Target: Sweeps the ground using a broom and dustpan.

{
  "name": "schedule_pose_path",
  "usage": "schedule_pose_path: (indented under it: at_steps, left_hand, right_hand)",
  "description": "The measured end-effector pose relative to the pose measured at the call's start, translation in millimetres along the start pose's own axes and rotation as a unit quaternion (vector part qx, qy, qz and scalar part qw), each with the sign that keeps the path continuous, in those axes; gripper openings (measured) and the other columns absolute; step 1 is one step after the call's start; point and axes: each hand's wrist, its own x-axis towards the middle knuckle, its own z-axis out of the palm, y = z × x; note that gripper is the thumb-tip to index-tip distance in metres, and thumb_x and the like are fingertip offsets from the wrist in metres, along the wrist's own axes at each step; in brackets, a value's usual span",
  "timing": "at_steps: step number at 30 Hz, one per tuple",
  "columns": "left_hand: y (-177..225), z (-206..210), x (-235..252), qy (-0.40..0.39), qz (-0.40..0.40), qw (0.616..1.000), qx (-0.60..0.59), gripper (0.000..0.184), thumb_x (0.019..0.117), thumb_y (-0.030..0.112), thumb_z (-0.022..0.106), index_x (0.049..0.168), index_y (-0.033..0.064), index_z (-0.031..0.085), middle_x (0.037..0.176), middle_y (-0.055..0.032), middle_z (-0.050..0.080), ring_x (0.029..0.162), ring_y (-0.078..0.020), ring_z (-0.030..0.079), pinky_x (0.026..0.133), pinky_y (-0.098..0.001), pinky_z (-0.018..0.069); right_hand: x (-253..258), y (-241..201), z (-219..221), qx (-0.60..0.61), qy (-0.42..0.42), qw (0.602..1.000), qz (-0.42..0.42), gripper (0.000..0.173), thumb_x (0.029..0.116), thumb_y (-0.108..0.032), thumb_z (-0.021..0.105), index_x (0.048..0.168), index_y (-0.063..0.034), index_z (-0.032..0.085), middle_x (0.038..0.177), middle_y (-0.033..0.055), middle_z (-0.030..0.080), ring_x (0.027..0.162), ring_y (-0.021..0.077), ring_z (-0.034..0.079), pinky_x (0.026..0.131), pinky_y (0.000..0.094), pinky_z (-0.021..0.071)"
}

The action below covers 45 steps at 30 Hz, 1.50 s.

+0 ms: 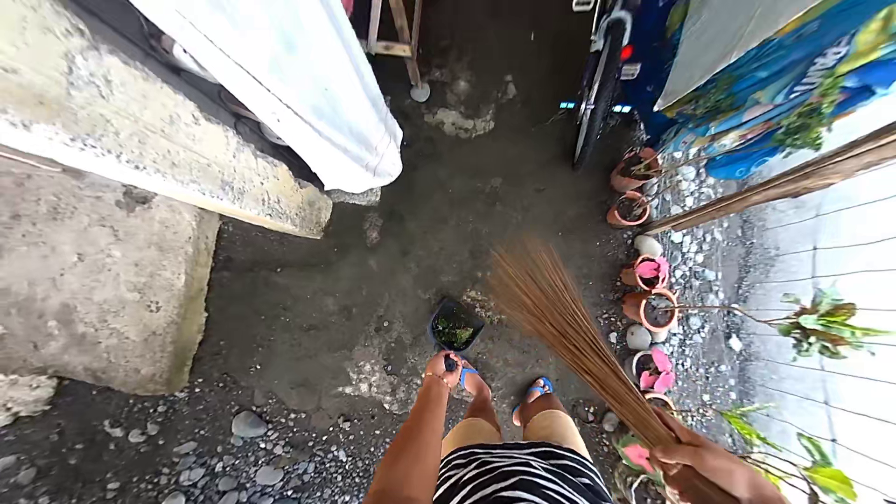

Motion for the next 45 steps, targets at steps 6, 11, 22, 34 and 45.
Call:
schedule_pose_path:
  at_steps: [6, 11, 22, 34, 45]
  left_hand:
    - [23, 42, -28, -0.049, -0.017, 0.998, -0.038, 0.013, 0.1008, 0.007, 0.042, 0.088, 0.01, 0.045, 0.061, -0.0022, 0.048, 0.044, -0.0075, 0.048, 0.041, -0.0152, 0.0444]
    - [42, 101, -44, -0.083, -0.003, 0.996, -0.021, 0.015, 0.1022, 0.007, 0.041, 0.088, 0.0087, 0.046, 0.06, -0.0029, 0.049, 0.044, -0.0076, 0.049, 0.041, -0.0152, 0.0451]
    - [87, 304, -90, -0.098, 0.06, 0.993, -0.014, 0.015, 0.1022, 0.007, 0.041, 0.088, 0.0092, 0.045, 0.059, -0.002, 0.047, 0.042, -0.0075, 0.048, 0.04, -0.0163, 0.0449]
    - [155, 492, -84, -0.122, 0.058, 0.988, -0.072, 0.019, 0.1051, 0.011, 0.035, 0.089, 0.0077, 0.044, 0.059, -0.0022, 0.047, 0.041, -0.0058, 0.048, 0.038, -0.0145, 0.0427]
    - [250, 678, -57, -0.083, 0.013, 0.995, -0.047, 0.015, 0.1019, 0.008, 0.039, 0.088, 0.01, 0.044, 0.061, -0.0025, 0.047, 0.042, -0.0069, 0.047, 0.038, -0.0153, 0.0414]
  right_hand:
    - [3, -1, -7, 0.161, -0.041, 0.98, -0.11, 0.083, 0.0835, -0.023, 0.062, 0.155, -0.0219, 0.019, 0.087, 0.0028, 0.067, 0.064, 0.0166, 0.067, 0.055, 0.0336, 0.0589]
    - [28, -40, -38, 0.26, -0.12, 0.945, -0.157, 0.081, 0.0794, -0.035, 0.074, 0.147, -0.023, 0.03, 0.084, 0.0051, 0.065, 0.062, 0.0178, 0.065, 0.055, 0.0336, 0.0571]
    - [33, -299, -102, -0.076, 0.025, 0.986, -0.144, 0.085, 0.0883, -0.007, 0.065, 0.16, -0.0087, 0.019, 0.111, 0.0181, 0.062, 0.085, 0.0267, 0.069, 0.072, 0.0458, 0.0595]
    - [88, -557, -173, 0.047, -0.039, 0.987, -0.149, 0.078, 0.0954, -0.003, 0.054, 0.16, -0.0186, 0.012, 0.082, 0.0106, 0.061, 0.058, 0.0223, 0.064, 0.053, 0.0379, 0.0585]
    - [128, -755, -194, -0.063, 0.027, 0.992, -0.107, 0.091, 0.0925, -0.003, 0.064, 0.164, -0.0198, 0.009, 0.106, 0.0198, 0.062, 0.07, 0.0262, 0.066, 0.066, 0.0451, 0.0588]
